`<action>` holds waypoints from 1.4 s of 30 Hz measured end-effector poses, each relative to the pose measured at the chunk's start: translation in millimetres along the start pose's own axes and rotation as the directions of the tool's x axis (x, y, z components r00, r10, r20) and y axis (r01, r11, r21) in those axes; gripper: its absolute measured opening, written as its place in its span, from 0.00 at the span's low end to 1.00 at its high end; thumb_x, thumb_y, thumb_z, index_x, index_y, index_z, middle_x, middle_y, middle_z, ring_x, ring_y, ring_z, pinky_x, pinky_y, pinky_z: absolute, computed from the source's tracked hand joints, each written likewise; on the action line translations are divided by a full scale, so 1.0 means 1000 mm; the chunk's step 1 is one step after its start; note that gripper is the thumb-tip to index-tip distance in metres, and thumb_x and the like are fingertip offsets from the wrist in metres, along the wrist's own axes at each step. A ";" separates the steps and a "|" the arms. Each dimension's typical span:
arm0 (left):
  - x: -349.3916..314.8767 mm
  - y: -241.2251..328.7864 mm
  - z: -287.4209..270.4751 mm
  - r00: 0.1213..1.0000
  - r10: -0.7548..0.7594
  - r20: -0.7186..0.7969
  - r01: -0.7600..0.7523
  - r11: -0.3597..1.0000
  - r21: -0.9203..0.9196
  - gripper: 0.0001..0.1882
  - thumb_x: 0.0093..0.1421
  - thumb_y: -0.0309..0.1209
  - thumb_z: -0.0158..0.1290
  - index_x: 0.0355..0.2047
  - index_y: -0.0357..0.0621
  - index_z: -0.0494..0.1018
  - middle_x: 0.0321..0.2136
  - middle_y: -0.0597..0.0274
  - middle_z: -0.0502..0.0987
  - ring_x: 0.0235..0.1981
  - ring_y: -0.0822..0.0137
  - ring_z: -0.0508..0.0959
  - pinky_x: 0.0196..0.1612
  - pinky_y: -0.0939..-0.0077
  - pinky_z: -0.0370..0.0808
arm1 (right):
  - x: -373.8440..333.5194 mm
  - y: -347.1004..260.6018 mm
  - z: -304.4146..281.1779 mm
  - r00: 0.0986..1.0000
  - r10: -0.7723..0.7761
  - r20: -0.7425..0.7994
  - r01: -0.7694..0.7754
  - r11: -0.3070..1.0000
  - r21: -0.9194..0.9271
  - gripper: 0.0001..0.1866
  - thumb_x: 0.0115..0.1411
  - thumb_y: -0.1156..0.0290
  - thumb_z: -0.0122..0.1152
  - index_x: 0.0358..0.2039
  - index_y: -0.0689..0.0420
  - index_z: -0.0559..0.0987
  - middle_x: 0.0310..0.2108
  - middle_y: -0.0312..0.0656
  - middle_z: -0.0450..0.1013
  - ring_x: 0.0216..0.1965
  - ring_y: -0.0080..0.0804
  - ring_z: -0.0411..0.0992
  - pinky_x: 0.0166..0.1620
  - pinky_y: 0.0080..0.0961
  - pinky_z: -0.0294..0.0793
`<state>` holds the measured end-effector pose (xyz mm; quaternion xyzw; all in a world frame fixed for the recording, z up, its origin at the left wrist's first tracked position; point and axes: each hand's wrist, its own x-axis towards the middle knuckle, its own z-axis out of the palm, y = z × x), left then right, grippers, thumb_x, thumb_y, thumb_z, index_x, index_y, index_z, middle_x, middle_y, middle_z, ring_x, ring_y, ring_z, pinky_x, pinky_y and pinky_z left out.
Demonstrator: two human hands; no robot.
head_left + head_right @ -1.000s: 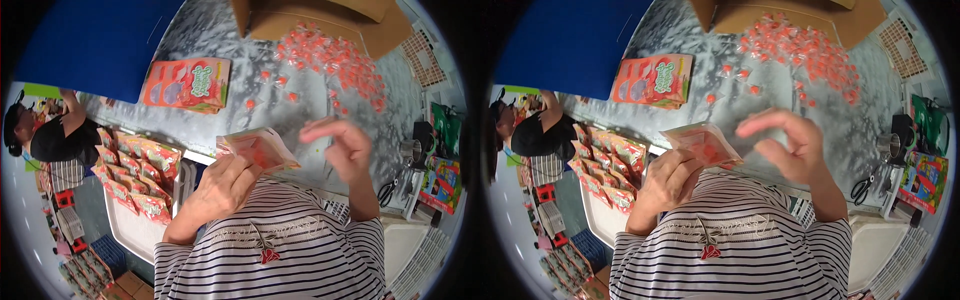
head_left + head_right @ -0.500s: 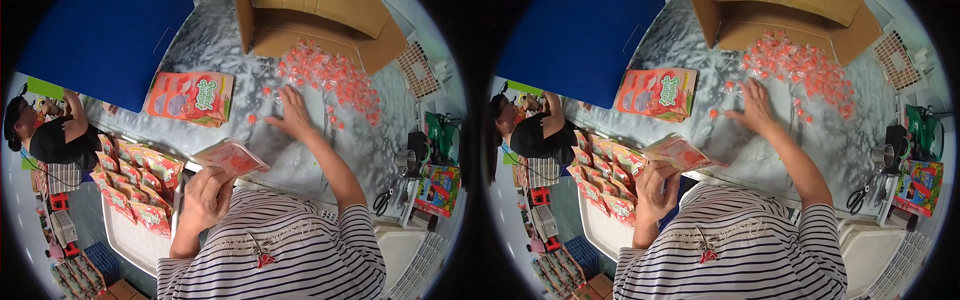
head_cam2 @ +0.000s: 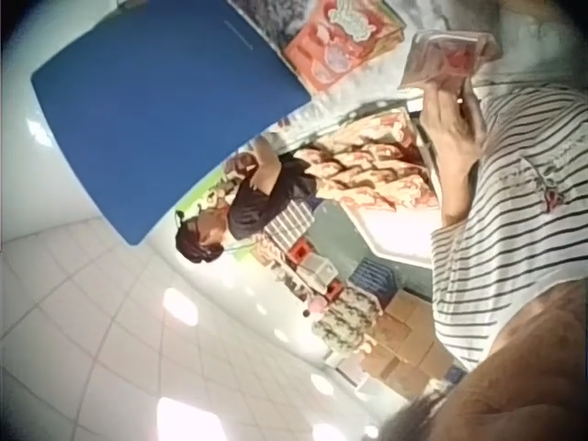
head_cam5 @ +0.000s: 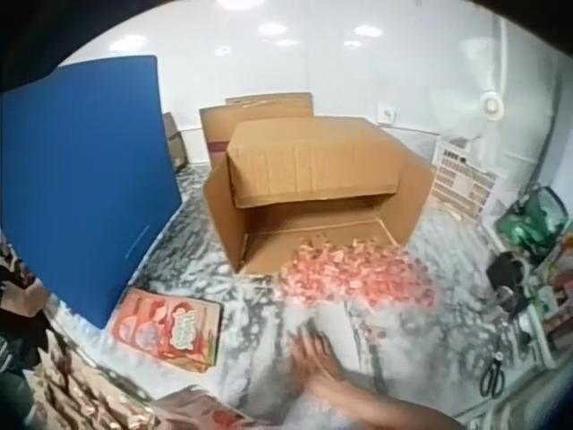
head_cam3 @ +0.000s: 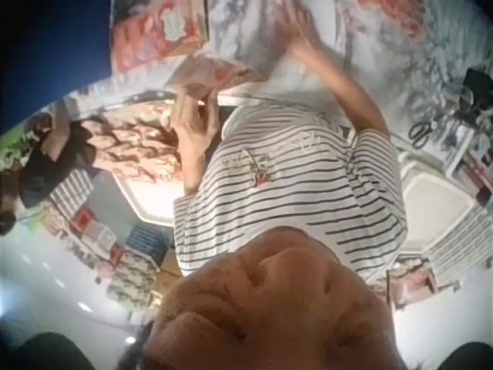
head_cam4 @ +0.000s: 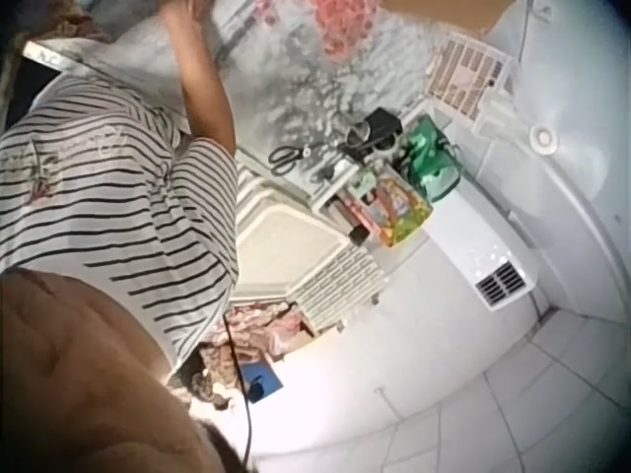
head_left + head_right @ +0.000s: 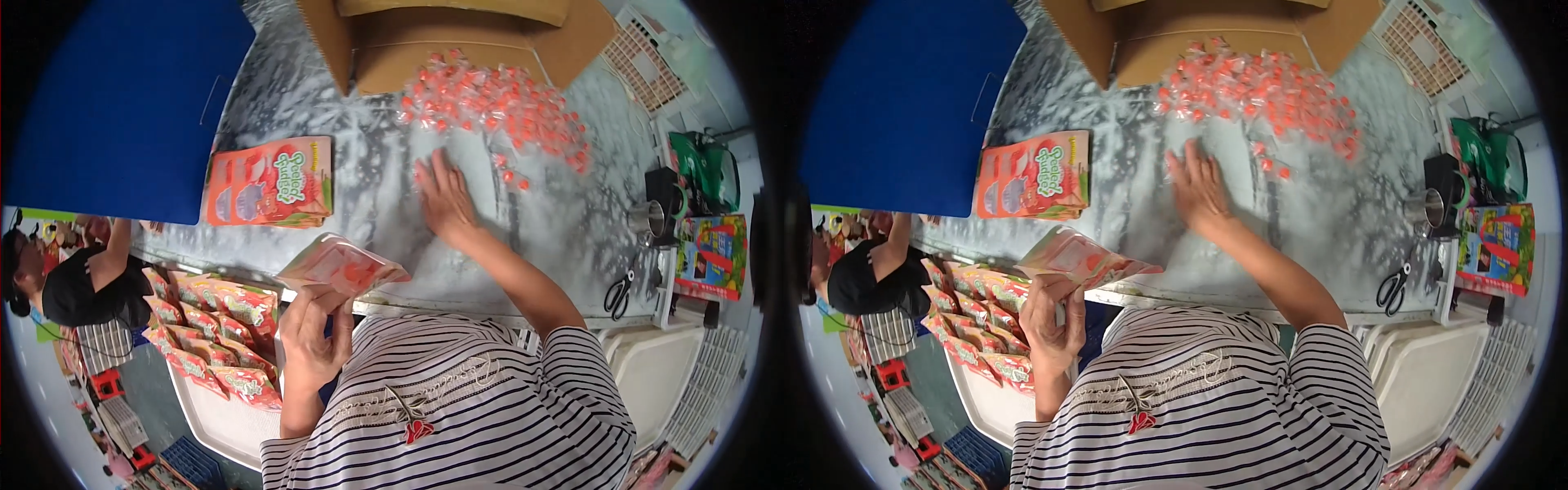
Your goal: Picking up individual candies and placing them into retail bags for packaging.
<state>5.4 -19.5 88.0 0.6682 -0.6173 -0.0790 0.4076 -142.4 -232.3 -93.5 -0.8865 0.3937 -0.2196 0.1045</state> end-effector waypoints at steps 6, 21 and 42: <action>0.008 0.000 0.007 0.998 0.054 0.033 -0.054 0.998 -0.014 0.07 0.52 0.15 0.54 0.32 0.35 0.71 0.28 0.53 0.73 0.26 0.59 0.74 0.32 0.74 0.71 | -0.029 0.028 -0.037 0.996 0.045 0.080 -0.036 0.994 -0.100 0.29 0.60 0.65 0.52 0.61 0.61 0.61 0.64 0.52 0.53 0.66 0.50 0.50 0.68 0.47 0.40; 0.006 -0.001 0.010 0.997 0.073 -0.009 -0.073 0.997 -0.026 0.10 0.51 0.15 0.56 0.34 0.37 0.72 0.29 0.53 0.74 0.22 0.57 0.75 0.23 0.71 0.70 | -0.062 0.055 -0.062 0.970 0.167 -0.176 -0.113 0.954 0.279 0.13 0.62 0.79 0.47 0.47 0.64 0.71 0.52 0.52 0.67 0.54 0.52 0.63 0.58 0.39 0.62; 0.006 -0.003 0.012 0.997 0.073 -0.015 -0.073 0.997 -0.018 0.10 0.50 0.14 0.55 0.34 0.35 0.71 0.28 0.53 0.73 0.22 0.59 0.75 0.24 0.73 0.71 | 0.023 0.037 -0.049 0.965 -0.252 0.074 0.234 0.953 0.195 0.09 0.60 0.74 0.53 0.39 0.61 0.78 0.40 0.43 0.75 0.44 0.39 0.71 0.54 0.30 0.67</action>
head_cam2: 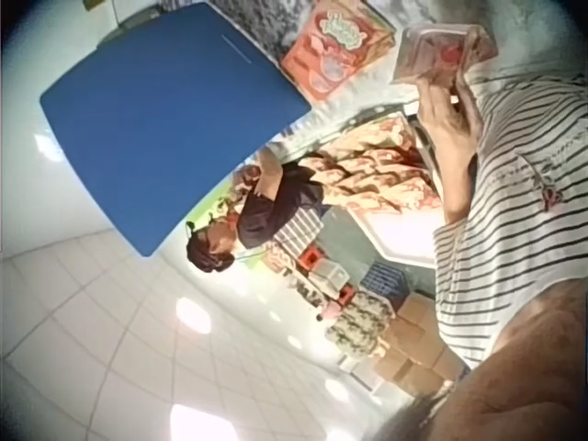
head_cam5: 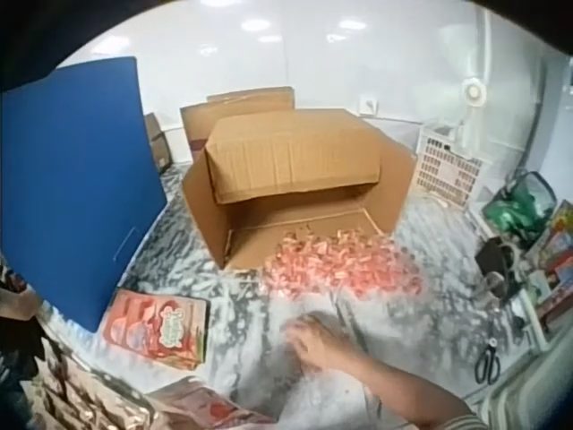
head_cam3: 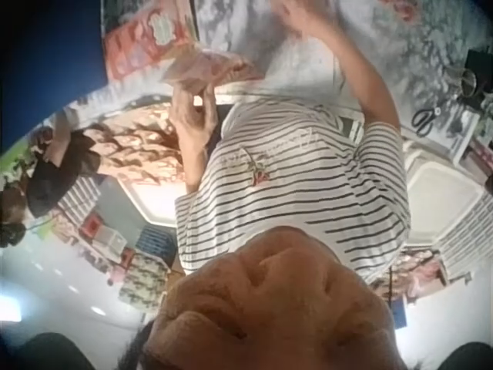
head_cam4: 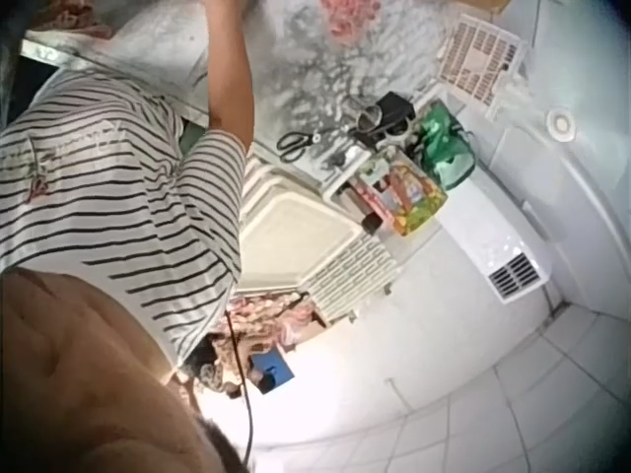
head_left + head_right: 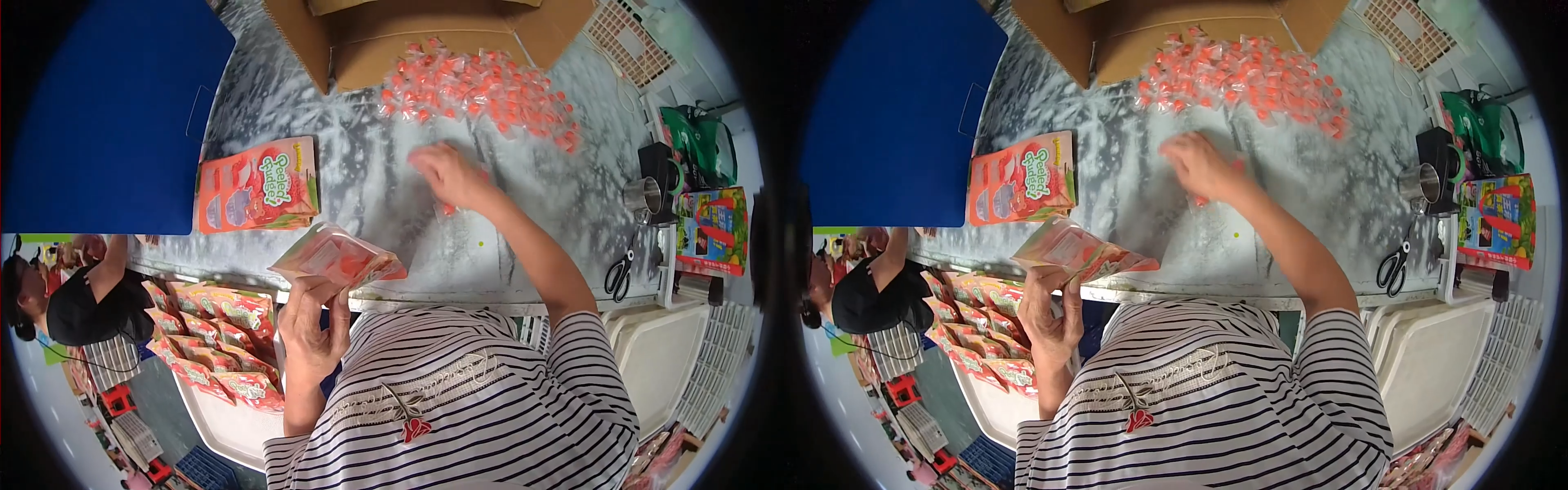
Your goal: Picking up individual candies and placing them into retail bags for packaging.
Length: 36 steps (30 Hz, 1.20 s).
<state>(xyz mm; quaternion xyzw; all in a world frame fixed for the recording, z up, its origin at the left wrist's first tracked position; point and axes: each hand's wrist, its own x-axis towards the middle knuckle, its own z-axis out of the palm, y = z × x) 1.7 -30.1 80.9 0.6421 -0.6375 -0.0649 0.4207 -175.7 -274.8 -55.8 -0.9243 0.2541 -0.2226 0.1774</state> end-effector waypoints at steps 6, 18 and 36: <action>-0.006 0.004 -0.003 1.000 -0.015 -0.005 0.016 1.000 0.020 0.10 0.50 0.16 0.56 0.33 0.37 0.72 0.29 0.53 0.74 0.23 0.57 0.75 0.25 0.72 0.71 | -0.013 0.059 -0.033 0.863 0.495 -0.103 -0.363 0.748 0.555 0.16 0.61 0.66 0.58 0.48 0.58 0.76 0.39 0.44 0.77 0.38 0.32 0.75 0.44 0.25 0.72; 0.004 0.002 0.005 0.997 0.048 0.053 -0.048 0.999 -0.007 0.12 0.49 0.15 0.57 0.35 0.37 0.72 0.30 0.54 0.74 0.24 0.57 0.76 0.25 0.69 0.72 | -0.065 -0.028 0.006 0.993 0.102 -0.057 -0.107 0.989 -0.099 0.25 0.47 0.63 0.69 0.47 0.53 0.76 0.55 0.45 0.63 0.55 0.46 0.61 0.55 0.41 0.65; 0.017 0.003 0.018 0.979 0.110 0.173 -0.108 0.994 -0.020 0.10 0.49 0.17 0.57 0.33 0.36 0.71 0.30 0.52 0.72 0.27 0.52 0.76 0.28 0.64 0.74 | 0.047 -0.155 -0.096 0.963 0.269 0.018 -0.099 0.291 0.952 0.09 0.61 0.74 0.56 0.43 0.61 0.74 0.31 0.33 0.73 0.22 0.11 0.63 0.23 0.10 0.62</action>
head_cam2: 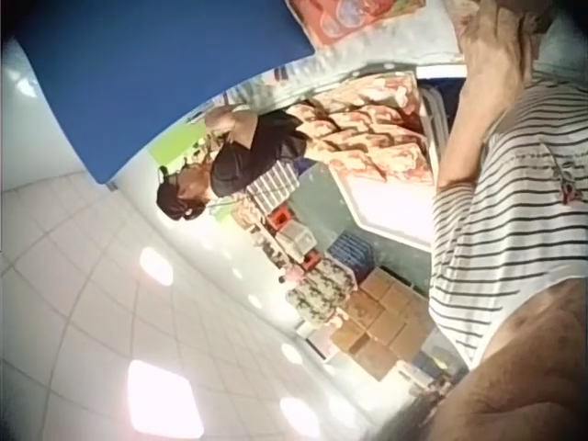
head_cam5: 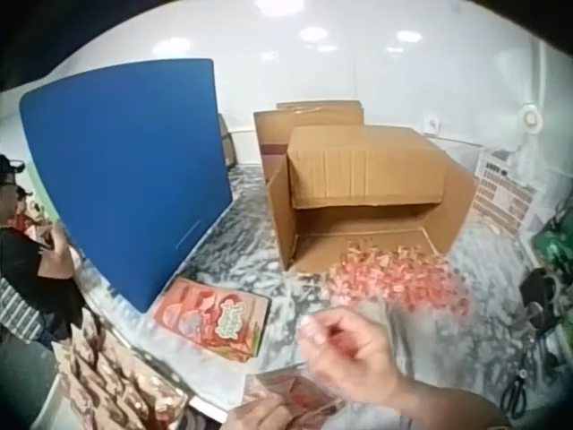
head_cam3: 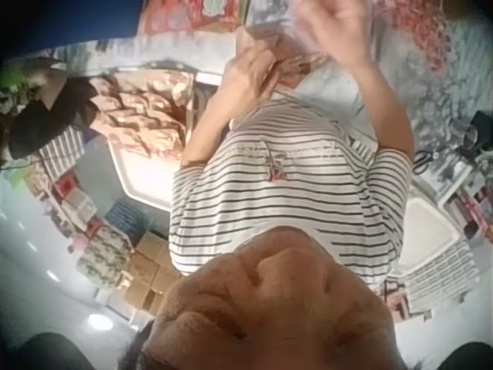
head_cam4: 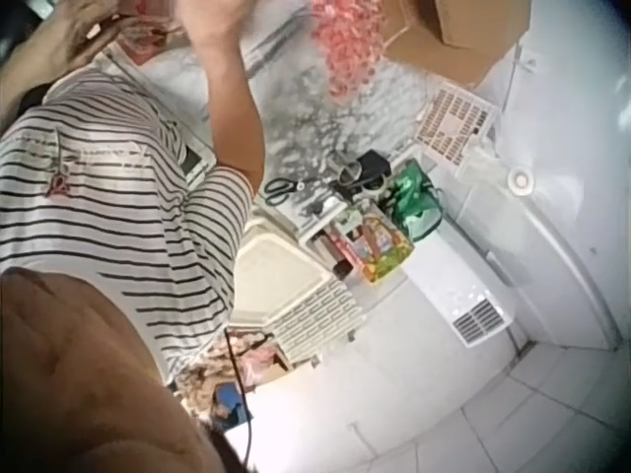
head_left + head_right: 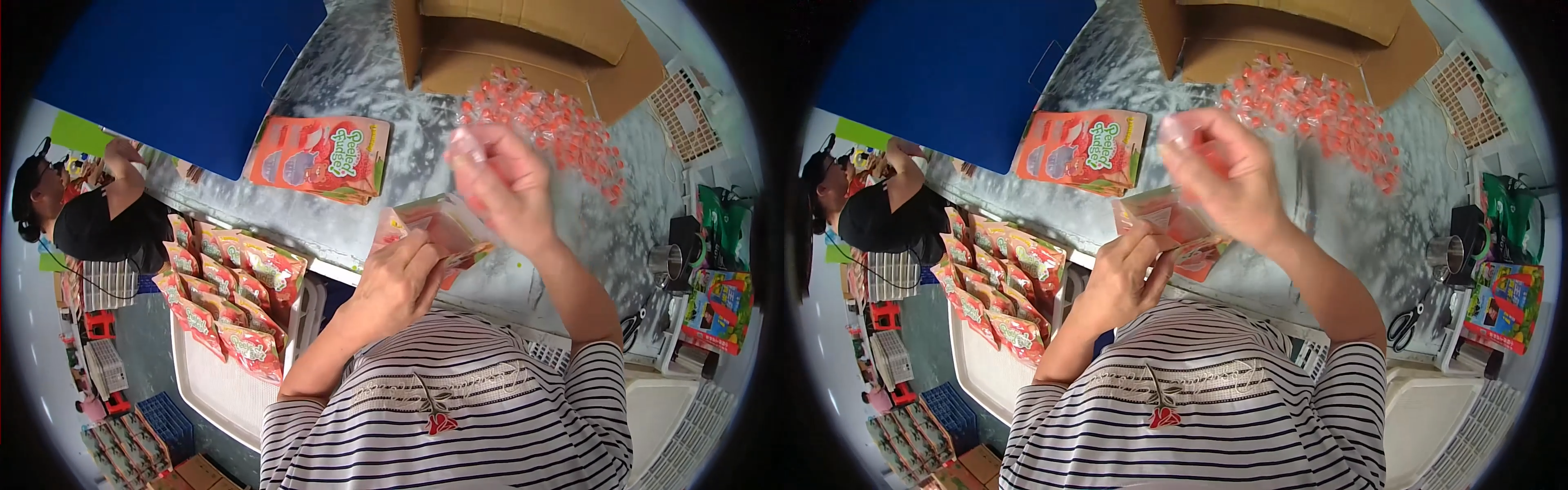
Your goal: Picking up individual candies and placing them into retail bags for packaging.
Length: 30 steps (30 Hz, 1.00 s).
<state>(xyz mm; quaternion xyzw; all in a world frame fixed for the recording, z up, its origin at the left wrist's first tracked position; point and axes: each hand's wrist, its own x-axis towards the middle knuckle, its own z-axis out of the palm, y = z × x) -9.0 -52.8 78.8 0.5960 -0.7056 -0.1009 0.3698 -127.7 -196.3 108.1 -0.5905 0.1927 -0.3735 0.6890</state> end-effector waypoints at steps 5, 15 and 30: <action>0.001 0.000 0.000 1.000 0.003 -0.008 -0.003 1.000 0.002 0.12 0.48 0.17 0.57 0.35 0.36 0.72 0.30 0.51 0.72 0.27 0.53 0.76 0.28 0.65 0.74 | -0.002 0.013 0.001 0.956 -0.148 0.255 0.245 0.880 -0.408 0.11 0.59 0.77 0.57 0.42 0.63 0.73 0.37 0.37 0.72 0.36 0.22 0.70 0.41 0.19 0.70; -0.007 0.008 -0.002 0.945 0.200 -0.260 -0.173 0.977 0.123 0.13 0.44 0.19 0.58 0.33 0.34 0.73 0.26 0.56 0.70 0.24 0.58 0.75 0.24 0.67 0.73 | -0.032 -0.017 -0.017 0.964 -0.183 0.191 0.254 0.842 -0.475 0.12 0.59 0.82 0.48 0.44 0.68 0.73 0.47 0.50 0.72 0.47 0.35 0.72 0.50 0.28 0.71; -0.011 -0.002 -0.006 0.921 0.014 -0.389 -0.013 1.000 0.004 0.29 0.48 0.28 0.64 0.51 0.37 0.70 0.50 0.48 0.69 0.43 0.53 0.77 0.43 0.66 0.76 | -0.045 -0.029 -0.012 0.759 0.043 0.650 0.618 0.267 -0.740 0.10 0.48 0.79 0.55 0.33 0.62 0.75 0.38 0.46 0.73 0.39 0.37 0.73 0.57 0.46 0.64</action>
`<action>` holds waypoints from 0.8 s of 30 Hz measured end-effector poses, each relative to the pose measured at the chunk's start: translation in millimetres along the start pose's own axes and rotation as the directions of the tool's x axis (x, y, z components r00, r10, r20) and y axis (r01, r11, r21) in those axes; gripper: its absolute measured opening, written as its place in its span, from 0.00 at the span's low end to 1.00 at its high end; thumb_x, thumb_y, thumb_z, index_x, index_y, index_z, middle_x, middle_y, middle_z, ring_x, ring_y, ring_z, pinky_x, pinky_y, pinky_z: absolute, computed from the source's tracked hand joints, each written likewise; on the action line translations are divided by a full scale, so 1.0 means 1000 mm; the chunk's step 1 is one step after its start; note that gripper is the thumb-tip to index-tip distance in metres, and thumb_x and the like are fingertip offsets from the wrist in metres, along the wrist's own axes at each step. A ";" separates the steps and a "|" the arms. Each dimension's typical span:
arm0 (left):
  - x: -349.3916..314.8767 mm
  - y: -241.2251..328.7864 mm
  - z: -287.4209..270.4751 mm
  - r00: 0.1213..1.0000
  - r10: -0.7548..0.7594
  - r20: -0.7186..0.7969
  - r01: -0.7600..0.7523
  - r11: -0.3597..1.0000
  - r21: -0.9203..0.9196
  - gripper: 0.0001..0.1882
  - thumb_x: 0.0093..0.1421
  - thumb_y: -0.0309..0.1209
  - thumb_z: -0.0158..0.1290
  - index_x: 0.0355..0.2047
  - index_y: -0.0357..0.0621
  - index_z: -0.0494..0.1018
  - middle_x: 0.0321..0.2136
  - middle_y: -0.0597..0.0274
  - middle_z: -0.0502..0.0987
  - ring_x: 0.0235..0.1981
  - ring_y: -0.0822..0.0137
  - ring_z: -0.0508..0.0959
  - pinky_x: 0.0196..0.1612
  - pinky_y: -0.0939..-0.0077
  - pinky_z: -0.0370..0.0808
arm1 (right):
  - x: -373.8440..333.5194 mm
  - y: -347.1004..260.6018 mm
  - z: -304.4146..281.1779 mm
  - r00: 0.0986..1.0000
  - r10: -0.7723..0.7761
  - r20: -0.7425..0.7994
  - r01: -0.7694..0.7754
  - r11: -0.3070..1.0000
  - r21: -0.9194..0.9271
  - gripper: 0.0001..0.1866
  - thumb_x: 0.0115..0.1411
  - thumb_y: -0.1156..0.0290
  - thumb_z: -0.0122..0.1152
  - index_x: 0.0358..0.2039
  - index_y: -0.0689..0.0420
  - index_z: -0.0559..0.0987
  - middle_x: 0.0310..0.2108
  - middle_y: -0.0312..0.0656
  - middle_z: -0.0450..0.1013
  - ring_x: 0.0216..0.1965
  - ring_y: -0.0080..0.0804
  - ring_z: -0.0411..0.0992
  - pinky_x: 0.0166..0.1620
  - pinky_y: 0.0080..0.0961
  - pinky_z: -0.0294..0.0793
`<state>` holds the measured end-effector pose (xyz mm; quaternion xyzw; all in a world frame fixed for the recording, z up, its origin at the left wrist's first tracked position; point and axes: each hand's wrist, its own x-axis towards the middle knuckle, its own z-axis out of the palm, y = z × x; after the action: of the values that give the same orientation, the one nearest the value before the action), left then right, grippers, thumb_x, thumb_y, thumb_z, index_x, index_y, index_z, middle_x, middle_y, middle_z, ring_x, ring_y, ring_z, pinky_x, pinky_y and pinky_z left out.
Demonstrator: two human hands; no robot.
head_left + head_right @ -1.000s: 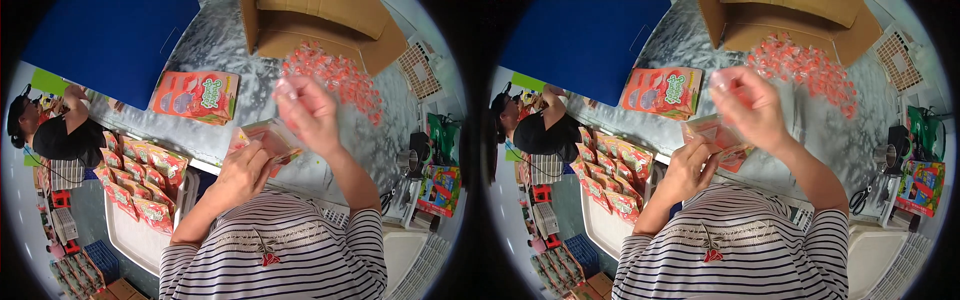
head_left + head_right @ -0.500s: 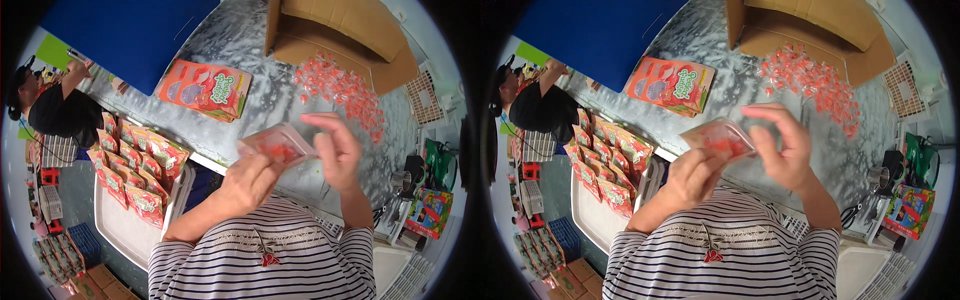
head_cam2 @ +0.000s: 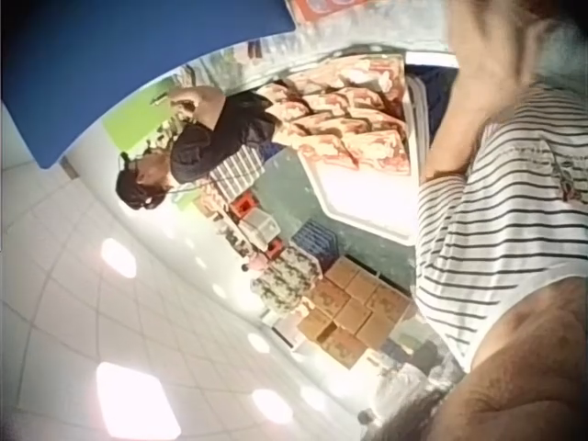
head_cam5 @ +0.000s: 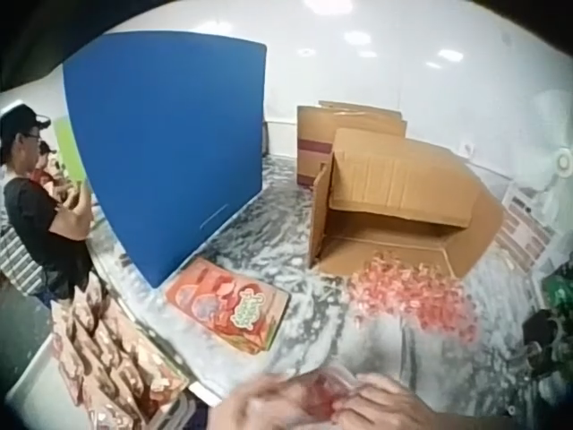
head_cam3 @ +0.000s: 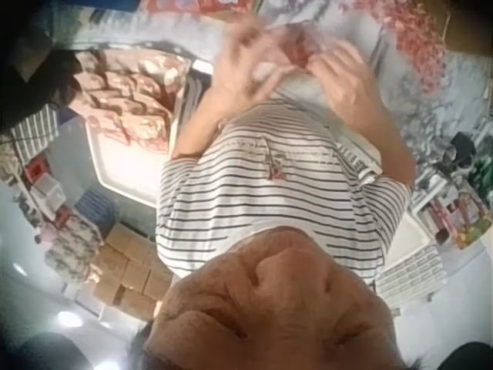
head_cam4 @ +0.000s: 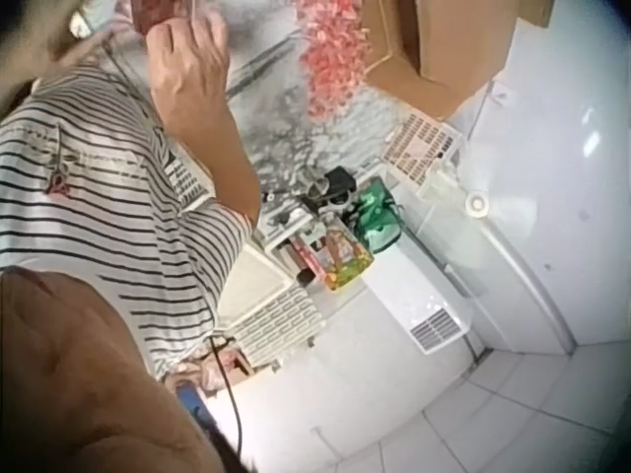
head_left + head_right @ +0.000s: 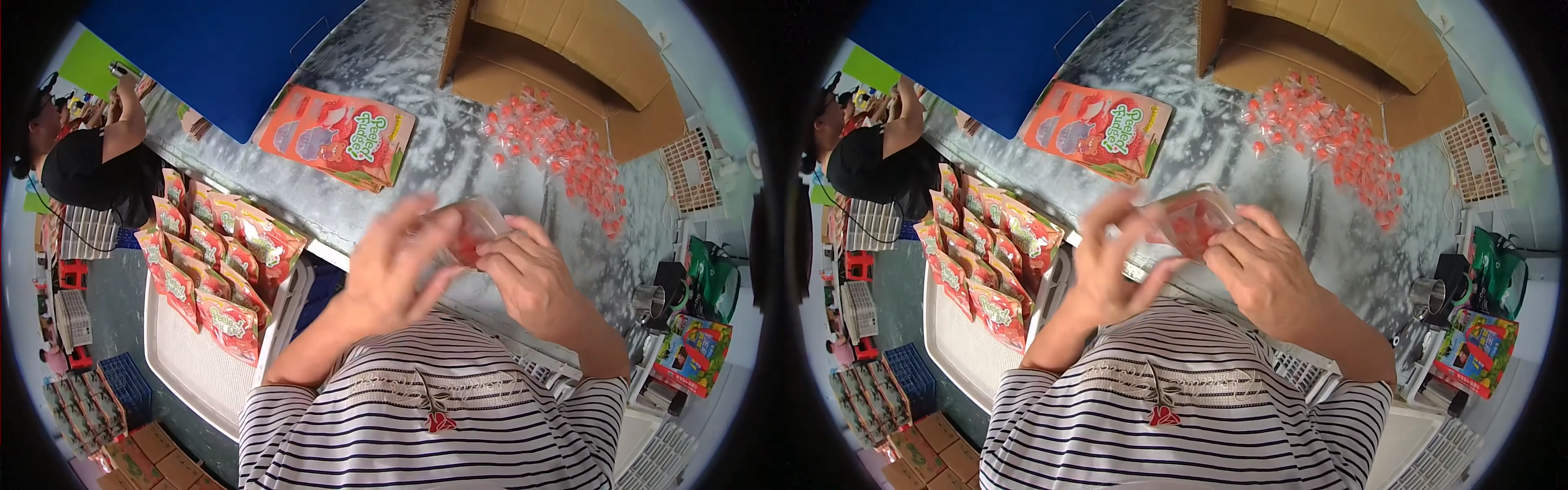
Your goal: Picking up individual candies and placing them into retail bags for packaging.
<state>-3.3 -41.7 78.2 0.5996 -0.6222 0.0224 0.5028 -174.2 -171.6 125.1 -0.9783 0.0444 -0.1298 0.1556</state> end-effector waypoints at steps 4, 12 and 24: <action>0.022 -0.036 -0.009 0.958 -0.169 0.230 0.219 0.952 -0.213 0.28 0.52 0.34 0.63 0.52 0.36 0.70 0.50 0.45 0.71 0.46 0.51 0.75 0.50 0.64 0.71 | -0.007 0.007 0.002 0.996 -0.092 -0.001 0.092 0.995 0.035 0.09 0.46 0.83 0.60 0.31 0.62 0.76 0.39 0.44 0.74 0.42 0.38 0.74 0.60 0.44 0.62; -0.007 -0.030 0.034 0.892 0.000 0.452 0.236 0.853 -0.465 0.16 0.64 0.33 0.50 0.48 0.35 0.74 0.51 0.46 0.74 0.49 0.52 0.75 0.51 0.64 0.71 | -0.012 -0.012 -0.021 1.000 0.017 0.023 -0.018 1.000 0.021 0.16 0.45 0.69 0.69 0.34 0.60 0.75 0.39 0.43 0.74 0.44 0.40 0.73 0.50 0.41 0.69; -0.019 0.001 0.024 0.928 -0.152 0.340 0.314 0.810 -0.495 0.14 0.65 0.27 0.47 0.45 0.29 0.73 0.38 0.49 0.79 0.36 0.58 0.80 0.40 0.70 0.78 | 0.034 0.008 -0.011 0.494 0.094 0.864 -0.347 0.933 0.097 0.16 0.54 0.64 0.64 0.36 0.62 0.75 0.39 0.50 0.73 0.38 0.48 0.73 0.39 0.38 0.73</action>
<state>-22.3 -43.2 54.6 0.5022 -0.5895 -0.3027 0.5555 -145.1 -187.1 140.9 -0.8731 0.0715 0.3787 0.2985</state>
